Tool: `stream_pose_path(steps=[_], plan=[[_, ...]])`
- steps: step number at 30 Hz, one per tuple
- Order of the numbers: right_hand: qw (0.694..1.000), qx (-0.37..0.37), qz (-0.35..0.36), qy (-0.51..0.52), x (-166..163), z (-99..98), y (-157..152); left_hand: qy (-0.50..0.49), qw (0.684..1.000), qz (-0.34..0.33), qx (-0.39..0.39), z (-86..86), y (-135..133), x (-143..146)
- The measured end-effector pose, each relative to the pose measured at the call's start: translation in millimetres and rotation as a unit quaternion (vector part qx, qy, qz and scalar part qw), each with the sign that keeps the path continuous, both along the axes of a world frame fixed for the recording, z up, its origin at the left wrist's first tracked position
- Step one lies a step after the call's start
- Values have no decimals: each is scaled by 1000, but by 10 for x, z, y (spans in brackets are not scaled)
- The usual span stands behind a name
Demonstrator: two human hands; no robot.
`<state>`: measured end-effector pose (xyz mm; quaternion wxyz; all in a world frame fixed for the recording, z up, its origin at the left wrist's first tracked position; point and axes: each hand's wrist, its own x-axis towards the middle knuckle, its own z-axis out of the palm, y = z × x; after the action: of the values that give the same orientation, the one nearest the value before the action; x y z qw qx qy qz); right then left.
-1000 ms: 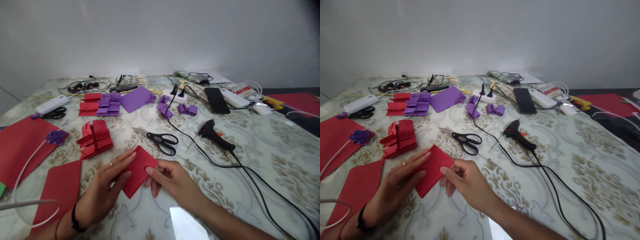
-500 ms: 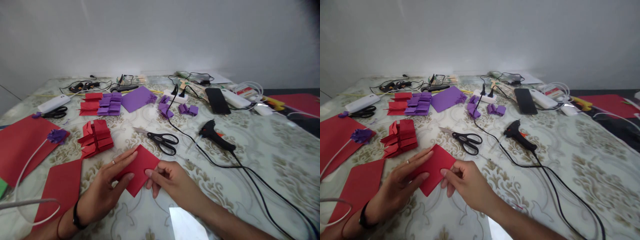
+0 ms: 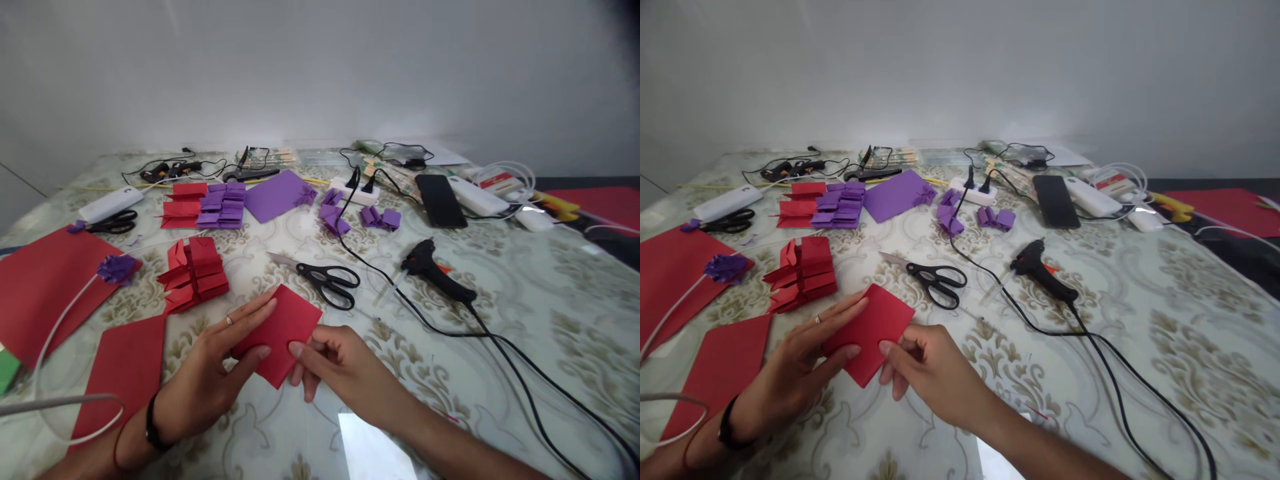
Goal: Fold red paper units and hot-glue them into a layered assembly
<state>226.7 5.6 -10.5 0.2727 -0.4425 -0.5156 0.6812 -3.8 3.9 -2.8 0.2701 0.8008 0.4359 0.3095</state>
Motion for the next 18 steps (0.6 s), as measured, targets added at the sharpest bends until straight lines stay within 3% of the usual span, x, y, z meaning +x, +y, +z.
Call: stream_pose_path(steps=[18], plan=[[999, -13, 22, 34, -22, 0, -5, -12, 1000, -10, -22, 24, -4, 9]])
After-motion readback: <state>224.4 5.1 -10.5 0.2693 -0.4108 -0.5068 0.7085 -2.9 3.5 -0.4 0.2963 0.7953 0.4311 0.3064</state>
